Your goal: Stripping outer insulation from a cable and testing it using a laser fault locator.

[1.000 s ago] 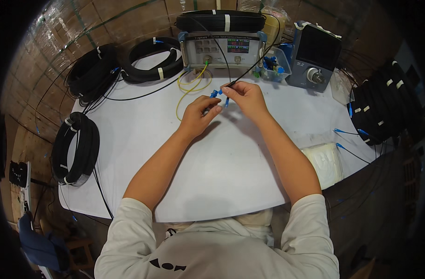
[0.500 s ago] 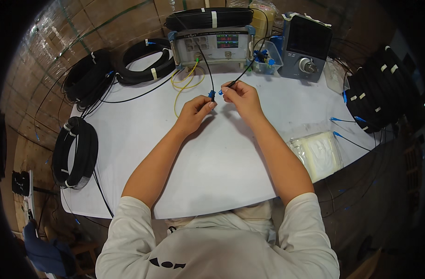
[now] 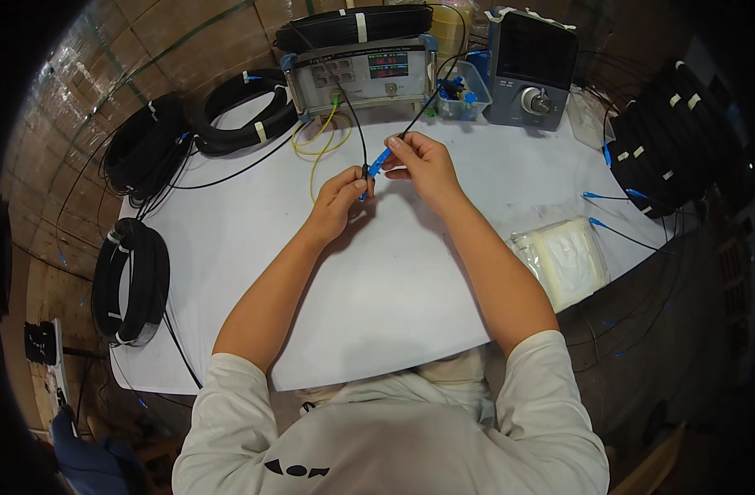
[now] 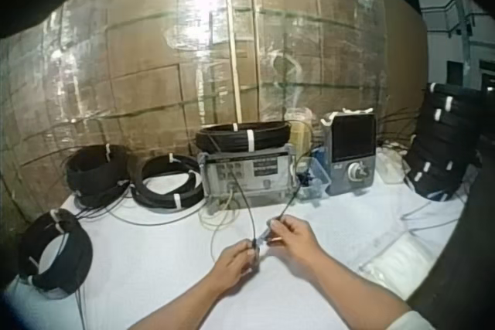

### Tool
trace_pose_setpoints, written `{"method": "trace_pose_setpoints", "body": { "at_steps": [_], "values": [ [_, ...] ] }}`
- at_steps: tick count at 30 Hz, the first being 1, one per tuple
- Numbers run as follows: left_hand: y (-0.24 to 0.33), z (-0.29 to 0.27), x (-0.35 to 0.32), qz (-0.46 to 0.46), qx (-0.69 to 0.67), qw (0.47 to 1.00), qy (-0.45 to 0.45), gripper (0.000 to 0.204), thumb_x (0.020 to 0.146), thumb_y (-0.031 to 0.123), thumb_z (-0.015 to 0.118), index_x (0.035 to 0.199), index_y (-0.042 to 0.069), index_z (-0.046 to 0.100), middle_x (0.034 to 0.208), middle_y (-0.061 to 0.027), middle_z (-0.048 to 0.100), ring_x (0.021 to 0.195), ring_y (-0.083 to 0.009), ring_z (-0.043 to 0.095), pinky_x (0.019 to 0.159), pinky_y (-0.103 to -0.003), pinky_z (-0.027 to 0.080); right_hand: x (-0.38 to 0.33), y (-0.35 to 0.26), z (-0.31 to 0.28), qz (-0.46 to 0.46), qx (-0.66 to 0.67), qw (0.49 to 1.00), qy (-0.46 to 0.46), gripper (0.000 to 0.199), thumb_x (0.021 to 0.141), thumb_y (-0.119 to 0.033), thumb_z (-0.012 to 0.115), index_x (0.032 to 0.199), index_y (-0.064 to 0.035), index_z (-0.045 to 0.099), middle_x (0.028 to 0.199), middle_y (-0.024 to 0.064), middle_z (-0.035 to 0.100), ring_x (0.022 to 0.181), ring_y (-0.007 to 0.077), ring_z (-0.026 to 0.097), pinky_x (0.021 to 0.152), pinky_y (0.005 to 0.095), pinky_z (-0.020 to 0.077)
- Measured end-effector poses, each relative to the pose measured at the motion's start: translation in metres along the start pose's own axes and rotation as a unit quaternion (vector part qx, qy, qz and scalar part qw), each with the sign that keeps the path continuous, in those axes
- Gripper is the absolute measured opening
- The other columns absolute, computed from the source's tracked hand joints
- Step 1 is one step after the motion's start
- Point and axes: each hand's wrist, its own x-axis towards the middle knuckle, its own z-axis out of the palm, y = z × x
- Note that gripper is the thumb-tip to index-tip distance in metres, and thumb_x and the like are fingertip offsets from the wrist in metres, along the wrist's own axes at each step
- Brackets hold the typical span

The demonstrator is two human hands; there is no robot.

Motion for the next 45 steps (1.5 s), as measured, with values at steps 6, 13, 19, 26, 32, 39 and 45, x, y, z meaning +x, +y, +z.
{"method": "trace_pose_setpoints", "body": {
  "at_steps": [6, 13, 19, 26, 32, 39, 45],
  "values": [
    [0.000, 0.000, 0.001, 0.012, -0.017, 1.000, -0.010, 0.020, 0.096, 0.021, 0.046, 0.087, 0.005, 0.054, 0.083, -0.0008, 0.052, 0.081, -0.0117, 0.045, 0.079, -0.027, 0.037, -0.001, 0.000, -0.001, 0.003, 0.001, 1.000, -0.007, 0.027, 0.098, -0.029, 0.060, 0.100, -0.0023, 0.062, 0.088, 0.0062, 0.068, 0.080, 0.0136, 0.069, 0.072, 0.0276, 0.0590],
    [-0.002, 0.002, 0.000, 0.031, -0.027, 0.999, 0.014, 0.019, 0.096, 0.019, 0.050, 0.084, 0.005, 0.055, 0.077, 0.0036, 0.049, 0.073, -0.0073, 0.041, 0.069, -0.024, 0.035, -0.002, 0.002, 0.000, 0.021, 0.023, 1.000, -0.002, 0.026, 0.099, -0.029, 0.058, 0.101, -0.0028, 0.061, 0.088, 0.0081, 0.069, 0.075, 0.0141, 0.070, 0.069, 0.0243, 0.0585],
    [-0.001, 0.001, -0.001, 0.029, -0.026, 0.999, 0.013, 0.019, 0.096, 0.018, 0.050, 0.084, 0.005, 0.057, 0.077, 0.0033, 0.050, 0.073, -0.0076, 0.043, 0.069, -0.024, 0.036, -0.003, 0.005, 0.002, 0.020, 0.003, 1.000, -0.013, 0.027, 0.099, -0.029, 0.059, 0.102, -0.0028, 0.062, 0.089, 0.0065, 0.069, 0.078, 0.0131, 0.070, 0.069, 0.0247, 0.0582],
    [0.010, 0.004, -0.003, 0.029, 0.034, 0.999, -0.007, 0.018, 0.094, 0.015, 0.054, 0.083, 0.001, 0.059, 0.081, -0.0031, 0.051, 0.073, -0.0131, 0.046, 0.069, -0.028, 0.039, -0.004, 0.005, -0.001, 0.005, -0.050, 0.998, -0.048, 0.025, 0.098, -0.027, 0.061, 0.103, -0.0032, 0.064, 0.089, 0.0027, 0.067, 0.087, 0.0119, 0.068, 0.074, 0.0274, 0.0580],
    [0.008, 0.006, -0.003, 0.072, 0.090, 0.993, 0.013, 0.018, 0.094, 0.014, 0.054, 0.084, 0.001, 0.058, 0.080, -0.0046, 0.050, 0.073, -0.0145, 0.046, 0.069, -0.028, 0.039, -0.008, 0.006, 0.007, 0.014, 0.008, 0.999, -0.042, 0.024, 0.097, -0.023, 0.061, 0.104, 0.0002, 0.063, 0.091, 0.0047, 0.065, 0.092, 0.0142, 0.066, 0.076, 0.0313, 0.0603],
    [0.006, 0.009, 0.000, 0.071, 0.089, 0.993, 0.036, 0.019, 0.097, 0.016, 0.049, 0.086, 0.003, 0.058, 0.081, -0.0026, 0.048, 0.076, -0.0129, 0.044, 0.071, -0.027, 0.037, -0.009, 0.021, 0.006, 0.031, 0.020, 0.999, -0.037, 0.023, 0.097, -0.021, 0.062, 0.102, 0.0020, 0.065, 0.093, 0.0079, 0.067, 0.088, 0.0164, 0.067, 0.077, 0.0328, 0.0611],
    [0.009, 0.000, 0.002, 0.093, 0.118, 0.988, 0.030, 0.018, 0.096, 0.015, 0.052, 0.086, 0.001, 0.058, 0.080, -0.0068, 0.049, 0.073, -0.0183, 0.047, 0.070, -0.030, 0.040, -0.006, 0.010, 0.008, 0.061, 0.024, 0.997, -0.036, 0.023, 0.096, -0.023, 0.063, 0.098, 0.0006, 0.066, 0.093, 0.0076, 0.068, 0.086, 0.0157, 0.068, 0.074, 0.0316, 0.0603]
  ]
}}
